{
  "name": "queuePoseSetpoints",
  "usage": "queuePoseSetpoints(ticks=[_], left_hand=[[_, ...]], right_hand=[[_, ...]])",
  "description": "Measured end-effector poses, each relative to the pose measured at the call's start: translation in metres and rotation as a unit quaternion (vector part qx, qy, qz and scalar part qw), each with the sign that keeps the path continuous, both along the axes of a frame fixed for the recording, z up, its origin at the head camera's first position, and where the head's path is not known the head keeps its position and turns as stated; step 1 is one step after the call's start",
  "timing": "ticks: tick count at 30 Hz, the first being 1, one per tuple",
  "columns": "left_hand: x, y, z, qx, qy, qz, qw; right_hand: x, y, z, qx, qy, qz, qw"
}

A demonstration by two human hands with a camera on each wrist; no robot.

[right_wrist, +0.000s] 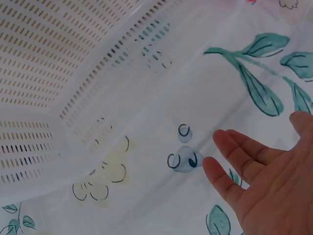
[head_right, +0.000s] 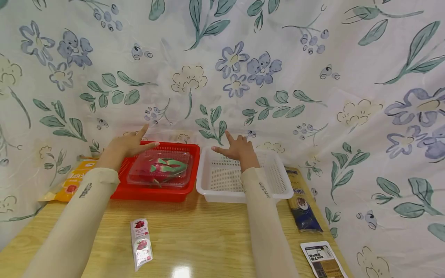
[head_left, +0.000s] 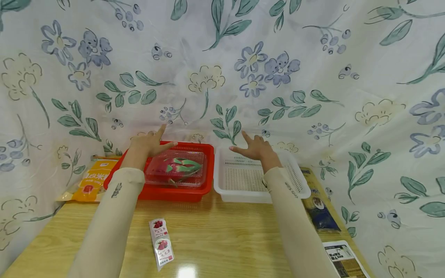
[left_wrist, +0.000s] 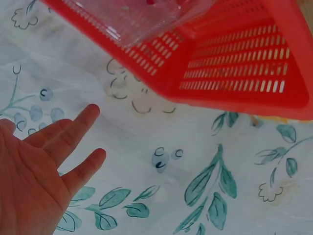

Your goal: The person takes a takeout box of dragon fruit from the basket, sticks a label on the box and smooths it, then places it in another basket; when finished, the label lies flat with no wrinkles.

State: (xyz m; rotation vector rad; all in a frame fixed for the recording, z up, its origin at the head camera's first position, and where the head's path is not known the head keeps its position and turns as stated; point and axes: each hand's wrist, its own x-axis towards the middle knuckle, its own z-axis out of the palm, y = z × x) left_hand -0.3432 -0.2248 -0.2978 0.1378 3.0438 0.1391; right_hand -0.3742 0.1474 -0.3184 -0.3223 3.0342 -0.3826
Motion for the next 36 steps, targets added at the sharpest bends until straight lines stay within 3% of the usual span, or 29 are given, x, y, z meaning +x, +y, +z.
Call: queuePoseSetpoints(ticks=[7, 19, 36], left_hand=[[0.0, -0.004, -0.007, 0.009, -0.004, -0.013, 0.9999], [0.005, -0.014, -0.021, 0.028, -0.049, 0.009, 0.9984], [0.013, -0.022, -0.041, 0.032, -0.044, 0.008, 0.9985]], right_hand=[[0.001, -0.005, -0.006, 0.0, -0.01, 0.003, 1.0], [0.002, -0.011, -0.019, 0.008, -0.03, 0.009, 0.999], [0.008, -0.021, -0.024, 0.014, -0.029, 0.022, 0.999]])
